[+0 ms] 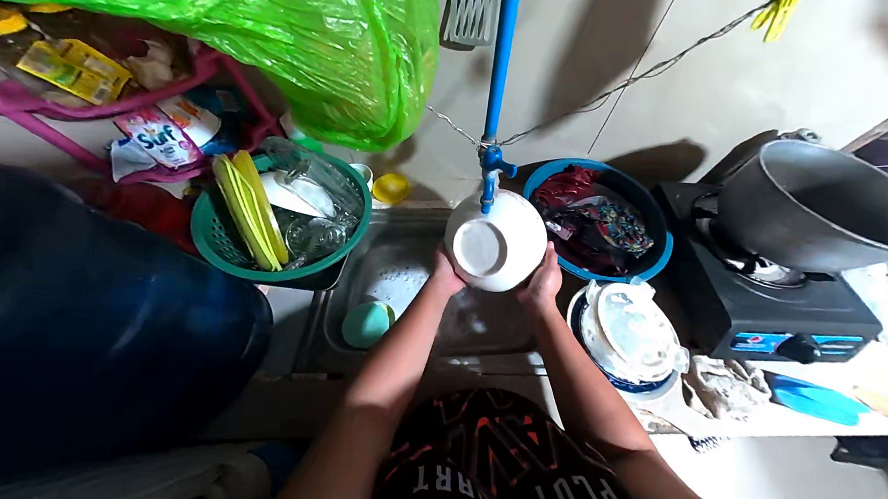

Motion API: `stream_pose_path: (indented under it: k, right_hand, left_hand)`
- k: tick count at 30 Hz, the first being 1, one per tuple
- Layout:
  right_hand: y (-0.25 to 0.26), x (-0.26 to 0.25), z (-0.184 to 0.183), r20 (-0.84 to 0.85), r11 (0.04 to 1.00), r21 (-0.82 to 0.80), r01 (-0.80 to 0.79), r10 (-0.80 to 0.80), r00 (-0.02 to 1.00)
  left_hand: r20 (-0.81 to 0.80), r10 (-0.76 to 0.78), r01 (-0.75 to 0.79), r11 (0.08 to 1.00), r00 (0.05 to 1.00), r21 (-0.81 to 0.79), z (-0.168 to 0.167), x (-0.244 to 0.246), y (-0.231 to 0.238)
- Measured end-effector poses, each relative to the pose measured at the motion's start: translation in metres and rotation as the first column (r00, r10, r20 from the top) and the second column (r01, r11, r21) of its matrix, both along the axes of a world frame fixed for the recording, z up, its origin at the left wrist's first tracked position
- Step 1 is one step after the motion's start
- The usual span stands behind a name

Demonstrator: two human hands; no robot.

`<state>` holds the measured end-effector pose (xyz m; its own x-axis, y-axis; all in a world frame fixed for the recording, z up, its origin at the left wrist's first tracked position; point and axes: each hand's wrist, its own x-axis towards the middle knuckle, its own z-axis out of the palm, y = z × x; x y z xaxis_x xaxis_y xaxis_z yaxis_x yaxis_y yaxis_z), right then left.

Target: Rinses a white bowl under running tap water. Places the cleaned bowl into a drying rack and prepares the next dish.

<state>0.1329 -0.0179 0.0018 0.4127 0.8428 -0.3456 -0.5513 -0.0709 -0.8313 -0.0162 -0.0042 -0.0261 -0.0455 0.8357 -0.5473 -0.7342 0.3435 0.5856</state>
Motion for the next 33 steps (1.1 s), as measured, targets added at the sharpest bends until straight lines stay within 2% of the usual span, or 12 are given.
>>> stream_pose_path:
  k: [3, 6, 9, 11, 14, 19, 22, 25, 30, 33]
  right_hand:
    - [-0.010, 0.008, -0.001, 0.124, 0.993, 0.013, -0.115, 0.112, 0.986]
    - [-0.013, 0.015, 0.004, 0.373, 0.970, 0.030, -0.242, 0.214, 0.903]
    - [-0.008, 0.020, 0.005, 0.531, 0.965, 0.014, -0.261, 0.214, 0.820]
    - [-0.003, 0.021, 0.001, 0.543, 0.971, 0.040, -0.235, 0.176, 0.821]
    - [-0.001, 0.019, 0.003, 0.464, 0.975, 0.081, -0.207, 0.147, 0.874]
    - [0.006, 0.008, -0.002, 0.336, 0.973, 0.092, -0.211, 0.169, 0.927]
    - [0.016, -0.004, -0.007, 0.326, 0.954, 0.091, -0.287, 0.244, 0.913]
    - [0.033, -0.019, -0.011, 0.394, 0.920, 0.067, -0.385, 0.330, 0.858]
    - [0.060, -0.047, -0.015, 0.481, 0.858, 0.101, -0.504, 0.401, 0.779]
    - [0.073, -0.059, -0.003, 0.581, 0.806, -0.090, -0.584, 0.519, 0.627]
  left_hand:
    - [-0.078, -0.096, 0.095, 0.995, 0.992, -0.022, -0.003, -0.015, 0.006]
    - [-0.158, -0.172, 0.174, 0.985, 0.972, -0.001, -0.021, -0.030, 0.016]
    - [-0.239, -0.237, 0.247, 0.969, 0.942, 0.010, -0.024, -0.035, 0.023]
    - [-0.241, -0.236, 0.246, 0.969, 0.942, 0.014, -0.011, -0.027, 0.022]
    - [-0.187, -0.158, 0.163, 0.987, 0.970, 0.010, -0.014, -0.012, 0.011]
    - [0.003, 0.130, -0.130, 0.991, 0.991, -0.014, -0.019, 0.003, -0.010]
    - [0.071, 0.168, -0.164, 0.985, 0.983, -0.057, -0.022, -0.008, -0.016]
    - [0.089, 0.222, -0.210, 0.970, 0.971, -0.122, -0.019, -0.023, -0.020]
    - [0.033, 0.306, -0.303, 0.951, 0.952, -0.066, -0.013, -0.043, -0.034]
    - [-0.030, 0.339, -0.340, 0.938, 0.940, -0.071, -0.009, -0.054, -0.044]
